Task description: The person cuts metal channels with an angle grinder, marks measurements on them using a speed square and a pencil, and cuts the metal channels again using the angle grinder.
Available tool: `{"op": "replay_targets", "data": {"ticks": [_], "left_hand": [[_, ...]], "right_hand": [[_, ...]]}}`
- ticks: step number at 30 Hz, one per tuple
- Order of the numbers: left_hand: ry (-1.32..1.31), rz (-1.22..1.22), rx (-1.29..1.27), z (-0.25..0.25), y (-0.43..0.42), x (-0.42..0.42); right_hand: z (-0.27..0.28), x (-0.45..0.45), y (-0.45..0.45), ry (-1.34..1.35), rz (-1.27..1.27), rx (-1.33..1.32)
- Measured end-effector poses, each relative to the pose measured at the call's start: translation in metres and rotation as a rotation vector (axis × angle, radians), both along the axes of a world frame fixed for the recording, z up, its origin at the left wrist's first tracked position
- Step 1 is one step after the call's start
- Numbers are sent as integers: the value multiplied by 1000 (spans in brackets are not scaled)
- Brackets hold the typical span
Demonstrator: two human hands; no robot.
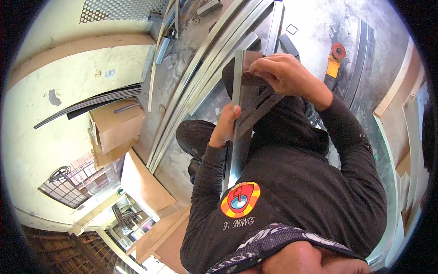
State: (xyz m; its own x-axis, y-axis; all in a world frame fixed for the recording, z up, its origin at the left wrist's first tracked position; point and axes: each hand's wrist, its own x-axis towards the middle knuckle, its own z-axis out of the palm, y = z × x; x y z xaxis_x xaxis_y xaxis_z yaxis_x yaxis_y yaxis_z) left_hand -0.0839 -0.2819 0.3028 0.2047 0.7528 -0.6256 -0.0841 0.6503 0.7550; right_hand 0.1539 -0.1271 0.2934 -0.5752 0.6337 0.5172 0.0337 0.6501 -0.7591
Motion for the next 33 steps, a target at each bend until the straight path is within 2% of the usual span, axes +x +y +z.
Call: {"op": "replay_targets", "data": {"ticks": [3, 5, 7, 9, 14, 15, 16, 17, 19, 21, 23, 24, 25, 27, 28, 29, 31, 33], "left_hand": [[-15, 37, 30, -4, -3, -2], [-30, 58, 58, -16, -7, -9], [-127, 39, 22, -23, -10, -14], [-191, 41, -11, -16, -10, -10], [-178, 3, 38, -6, -5, -4], [-325, 36, 23, -7, -5, -3], [-472, 69, 13, -7, -5, -2], [-474, 80, 26, -10, -7, -3], [-499, 49, 33, -20, -14, -5], [-593, 17, -13, -24, -14, -8], [-688, -22, -59, -26, -15, -5], [-775, 8, -55, -24, -14, -1], [-861, 39, -50, -23, -14, 1], [-918, 0, -64, -22, -16, -3], [-835, 39, -106, -17, -19, -2], [-752, 79, -147, -13, -21, -2], [-748, 70, -173, -6, -23, -2], [-744, 64, -198, -3, -27, -1]], "right_hand": [[-5, 37, -1, -156, -14, 44], [-6, 65, -4, -515, -35, -48], [-6, 69, -9, -442, -61, -126], [-7, 55, -23, -171, -201, -160], [6, 24, -49, -201, -219, -230], [9, 27, -49, -203, -210, -220], [13, 32, -49, -172, -192, -354], [15, 38, -49, -141, -173, -490], [-1, 49, -49, 51, -237, -619], [-15, 68, -50, 265, -350, -888], [-17, 85, -49, 507, -345, -1065], [-19, 92, -47, 669, -203, -1156], [-22, 94, -50, 665, -203, -1152], [-21, 93, -57, 913, -190, -1219], [-30, 96, -58, 974, -67, -1214], [-32, 96, -61, 969, -65, -1213], [-31, 92, -66, 1089, 69, -1300], [-30, 87, -72, 1106, 93, -1333]]}}
